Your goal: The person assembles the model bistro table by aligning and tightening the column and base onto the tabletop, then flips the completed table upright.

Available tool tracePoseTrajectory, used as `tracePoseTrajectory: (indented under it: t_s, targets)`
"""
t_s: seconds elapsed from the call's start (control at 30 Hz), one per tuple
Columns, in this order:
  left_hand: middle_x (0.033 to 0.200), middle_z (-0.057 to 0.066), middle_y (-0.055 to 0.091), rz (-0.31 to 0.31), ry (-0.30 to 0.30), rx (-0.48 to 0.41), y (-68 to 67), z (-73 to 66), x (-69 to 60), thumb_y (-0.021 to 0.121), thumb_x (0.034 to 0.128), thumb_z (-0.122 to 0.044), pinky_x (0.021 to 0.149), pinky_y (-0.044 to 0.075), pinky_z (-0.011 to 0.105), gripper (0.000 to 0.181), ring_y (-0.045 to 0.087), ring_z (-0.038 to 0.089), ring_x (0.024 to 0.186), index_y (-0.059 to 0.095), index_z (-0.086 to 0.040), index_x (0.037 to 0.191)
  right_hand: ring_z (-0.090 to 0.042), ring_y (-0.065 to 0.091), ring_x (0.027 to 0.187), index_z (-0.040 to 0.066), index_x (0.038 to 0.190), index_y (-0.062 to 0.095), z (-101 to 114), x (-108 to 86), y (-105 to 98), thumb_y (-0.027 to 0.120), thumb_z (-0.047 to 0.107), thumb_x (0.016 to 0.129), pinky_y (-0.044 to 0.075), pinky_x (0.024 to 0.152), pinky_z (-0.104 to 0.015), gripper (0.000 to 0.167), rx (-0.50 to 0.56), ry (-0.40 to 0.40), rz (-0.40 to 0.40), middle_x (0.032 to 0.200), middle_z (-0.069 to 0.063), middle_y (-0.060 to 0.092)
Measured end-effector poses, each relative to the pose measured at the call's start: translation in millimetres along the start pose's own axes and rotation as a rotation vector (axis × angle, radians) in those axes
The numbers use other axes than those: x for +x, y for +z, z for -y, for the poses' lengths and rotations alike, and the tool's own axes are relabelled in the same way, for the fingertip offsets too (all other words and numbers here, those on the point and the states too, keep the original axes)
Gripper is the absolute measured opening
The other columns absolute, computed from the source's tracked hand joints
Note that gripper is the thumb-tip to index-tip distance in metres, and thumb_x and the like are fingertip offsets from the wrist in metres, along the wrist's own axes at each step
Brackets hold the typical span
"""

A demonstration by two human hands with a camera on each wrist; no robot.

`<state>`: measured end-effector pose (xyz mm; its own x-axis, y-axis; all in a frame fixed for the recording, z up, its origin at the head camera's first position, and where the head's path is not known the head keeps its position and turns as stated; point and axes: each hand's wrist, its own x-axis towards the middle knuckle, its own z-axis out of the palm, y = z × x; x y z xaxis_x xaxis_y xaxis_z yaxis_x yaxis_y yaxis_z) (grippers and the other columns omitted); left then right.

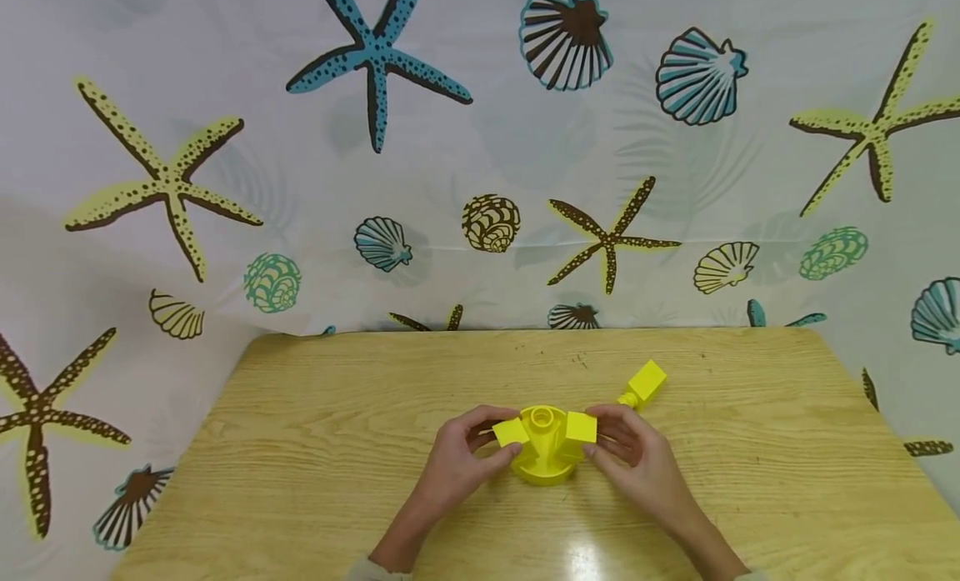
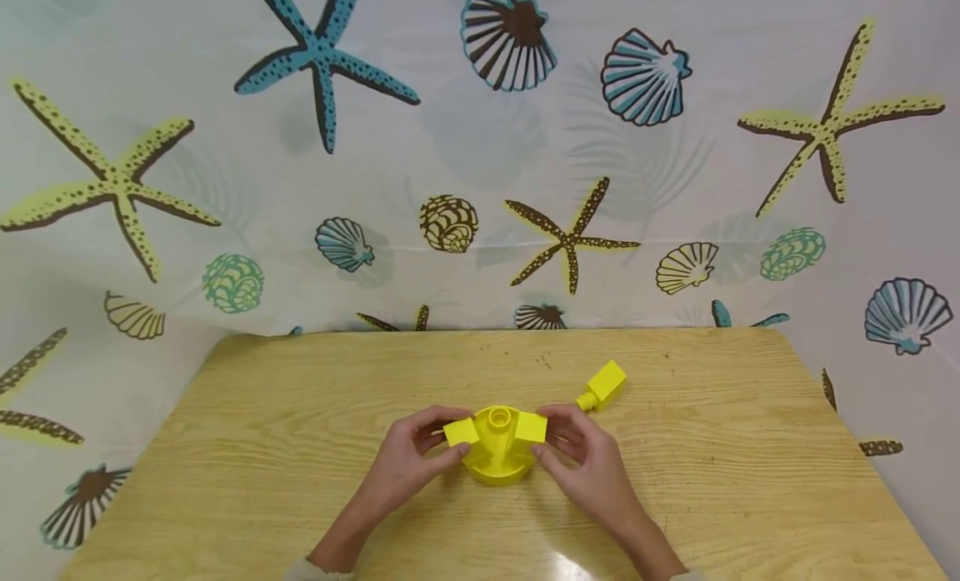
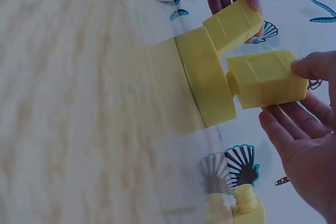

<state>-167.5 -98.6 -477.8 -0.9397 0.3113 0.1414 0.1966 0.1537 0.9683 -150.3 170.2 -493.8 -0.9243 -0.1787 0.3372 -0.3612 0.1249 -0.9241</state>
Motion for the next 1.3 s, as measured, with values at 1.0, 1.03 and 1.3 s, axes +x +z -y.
tracePoseTrajectory:
  t_s: [1.0,1.03,1.3]
  targets:
    - [0.131,0.013,0.064,0.025,0.012,-0.017,-2.5,4.7,1.2,0.078,0.0913,-0.004,0.103,0.053,0.031,0.037,0.061,0.029,0.123,0.068,0.0,0.127,-0.025,0.069,0.104,0.01,0.133,0.067,8.6,5.3,-11.2,0.078,0.013,0.093,0.064,0.078,-0.033,0.042,-0.227,-0.066,0.142,0.133,-0.005,0.067]
    - [0.131,0.014,0.064,0.027,0.014,-0.02,-2.6,5.0,1.2,0.078,0.0914,-0.004,0.103,0.053,0.031,0.037,0.061,0.029,0.123,0.068,0.0,0.127,-0.024,0.069,0.104,0.009,0.134,0.067,8.6,5.6,-12.2,0.077,0.012,0.094,0.064,0.078,-0.033,0.041,-0.228,-0.066,0.15,0.133,-0.005,0.067]
    - [0.131,0.015,0.064,0.024,0.023,-0.025,-2.4,7.6,1.4,0.078,0.0912,-0.004,0.103,0.053,0.031,0.037,0.061,0.03,0.123,0.068,0.0,0.127,-0.025,0.063,0.123,0.001,0.136,0.063,7.1,8.2,-16.1,0.064,0.003,0.101,0.059,0.093,-0.034,0.036,-0.157,-0.078,0.217,0.136,-0.013,0.065]
